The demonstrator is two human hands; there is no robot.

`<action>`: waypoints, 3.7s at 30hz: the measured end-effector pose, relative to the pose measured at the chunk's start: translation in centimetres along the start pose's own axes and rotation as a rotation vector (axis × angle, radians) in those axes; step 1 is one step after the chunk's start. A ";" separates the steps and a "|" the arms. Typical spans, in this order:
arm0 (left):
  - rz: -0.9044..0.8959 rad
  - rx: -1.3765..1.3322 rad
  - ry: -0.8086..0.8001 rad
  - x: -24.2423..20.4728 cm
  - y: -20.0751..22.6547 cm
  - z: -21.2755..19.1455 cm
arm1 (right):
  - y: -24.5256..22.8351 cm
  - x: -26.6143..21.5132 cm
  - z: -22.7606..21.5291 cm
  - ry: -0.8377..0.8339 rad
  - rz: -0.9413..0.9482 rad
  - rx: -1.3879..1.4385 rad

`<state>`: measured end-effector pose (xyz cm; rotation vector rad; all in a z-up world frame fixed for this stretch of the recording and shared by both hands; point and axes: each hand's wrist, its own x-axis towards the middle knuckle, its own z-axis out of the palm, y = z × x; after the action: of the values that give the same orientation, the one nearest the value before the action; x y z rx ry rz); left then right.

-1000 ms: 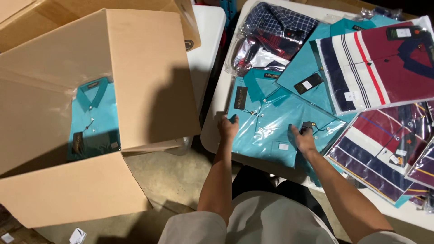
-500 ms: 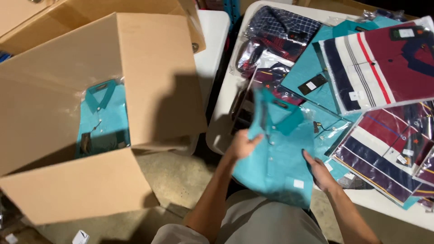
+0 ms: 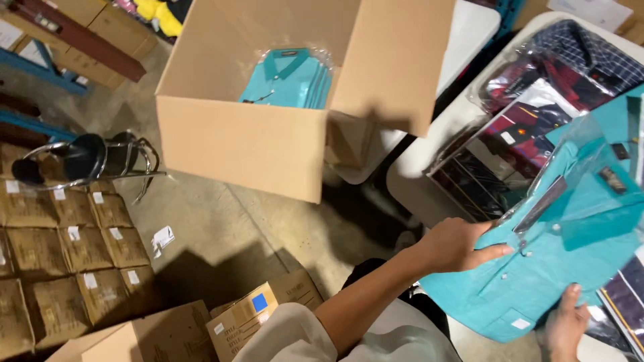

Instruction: The person picks up packaged shirts from a table and places them into cardboard boxes.

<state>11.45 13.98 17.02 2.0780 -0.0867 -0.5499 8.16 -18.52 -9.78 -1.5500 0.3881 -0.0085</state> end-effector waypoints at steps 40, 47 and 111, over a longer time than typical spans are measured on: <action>-0.218 -0.122 0.755 -17.0 -39.3 -55.0 | -26.1 -1.0 72.8 -0.684 -0.056 -0.474; -0.452 0.113 0.580 -7.9 -45.1 -60.3 | -21.6 5.1 79.8 -0.739 0.160 -0.356; 0.972 0.025 -0.454 3.1 -10.1 -21.1 | -8.5 -14.6 34.6 0.239 0.267 -0.113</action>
<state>21.44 35.34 17.01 1.6264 -1.2838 -0.3798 5.06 18.35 1.02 -1.6028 0.7946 0.0363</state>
